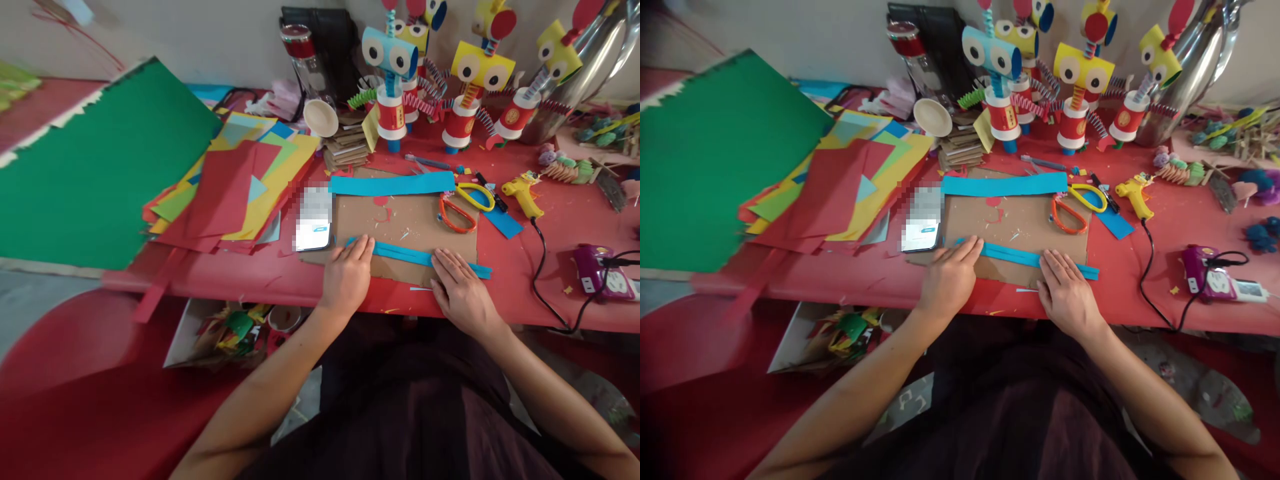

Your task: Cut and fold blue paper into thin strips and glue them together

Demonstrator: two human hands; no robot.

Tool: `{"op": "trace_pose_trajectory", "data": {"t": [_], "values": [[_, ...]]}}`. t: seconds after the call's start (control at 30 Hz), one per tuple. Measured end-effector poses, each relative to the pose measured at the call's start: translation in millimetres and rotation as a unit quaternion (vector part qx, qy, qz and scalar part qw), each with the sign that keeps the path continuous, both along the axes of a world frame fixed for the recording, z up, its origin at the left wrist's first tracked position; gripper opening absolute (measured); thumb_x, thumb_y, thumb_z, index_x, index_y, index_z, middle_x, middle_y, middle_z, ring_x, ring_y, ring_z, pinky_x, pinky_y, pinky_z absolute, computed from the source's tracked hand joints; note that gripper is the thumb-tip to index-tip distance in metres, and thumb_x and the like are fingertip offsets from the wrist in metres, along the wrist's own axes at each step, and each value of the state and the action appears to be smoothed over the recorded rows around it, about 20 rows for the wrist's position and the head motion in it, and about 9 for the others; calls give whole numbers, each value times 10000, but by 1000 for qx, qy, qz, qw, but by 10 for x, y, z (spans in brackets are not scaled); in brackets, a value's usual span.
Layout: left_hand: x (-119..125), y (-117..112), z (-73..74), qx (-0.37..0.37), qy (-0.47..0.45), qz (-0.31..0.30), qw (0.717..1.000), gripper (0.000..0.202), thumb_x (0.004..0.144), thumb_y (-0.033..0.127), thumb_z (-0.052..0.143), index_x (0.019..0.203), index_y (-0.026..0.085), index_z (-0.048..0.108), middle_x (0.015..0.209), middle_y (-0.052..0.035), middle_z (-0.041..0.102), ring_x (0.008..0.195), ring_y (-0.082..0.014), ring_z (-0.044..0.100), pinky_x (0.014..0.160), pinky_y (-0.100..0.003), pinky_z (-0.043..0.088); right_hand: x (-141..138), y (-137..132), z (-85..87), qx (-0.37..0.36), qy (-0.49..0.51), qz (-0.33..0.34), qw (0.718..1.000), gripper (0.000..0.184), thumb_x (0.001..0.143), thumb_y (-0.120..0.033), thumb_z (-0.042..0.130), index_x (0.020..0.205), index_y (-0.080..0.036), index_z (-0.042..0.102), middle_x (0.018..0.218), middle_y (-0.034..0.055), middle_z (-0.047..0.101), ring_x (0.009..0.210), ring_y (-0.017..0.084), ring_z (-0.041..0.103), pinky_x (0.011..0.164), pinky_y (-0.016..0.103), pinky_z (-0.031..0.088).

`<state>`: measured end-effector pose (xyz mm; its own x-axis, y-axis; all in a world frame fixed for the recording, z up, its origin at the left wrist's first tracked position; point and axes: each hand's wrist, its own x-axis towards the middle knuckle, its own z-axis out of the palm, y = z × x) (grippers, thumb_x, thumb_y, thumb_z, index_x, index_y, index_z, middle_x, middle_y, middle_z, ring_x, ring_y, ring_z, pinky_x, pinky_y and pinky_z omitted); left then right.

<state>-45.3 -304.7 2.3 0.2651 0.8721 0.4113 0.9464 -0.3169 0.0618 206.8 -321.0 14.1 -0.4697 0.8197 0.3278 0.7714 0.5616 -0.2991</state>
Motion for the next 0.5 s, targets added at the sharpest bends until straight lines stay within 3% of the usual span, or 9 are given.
{"op": "trace_pose_trajectory", "data": {"t": [0.2,0.4,0.5], "values": [[45,-51,-60,-31,-42,17,998,583,898,26,353,1449,130,516,1435,-186,580,1184,-295,646,955,-477,531,-1,0,-15,0,6,-1,1000,484,987,-225,444,1461,-161,520,1425,156,603,1344,300,558,1137,554,470],[15,-53,18,-28,-50,19,998,545,939,50,347,1421,196,555,1329,-156,666,1044,-274,723,905,-478,502,-4,1,-26,19,-3,-6,1000,449,988,-232,447,1403,-118,576,1409,179,611,1330,313,569,1129,546,480],[24,-55,43,-34,-55,21,998,524,930,47,377,1382,202,593,1327,-154,664,1087,-287,714,936,-502,482,3,1,-29,11,1,-6,1000,474,985,-228,452,1444,-146,538,1422,167,603,1342,310,559,1138,556,468]]}}
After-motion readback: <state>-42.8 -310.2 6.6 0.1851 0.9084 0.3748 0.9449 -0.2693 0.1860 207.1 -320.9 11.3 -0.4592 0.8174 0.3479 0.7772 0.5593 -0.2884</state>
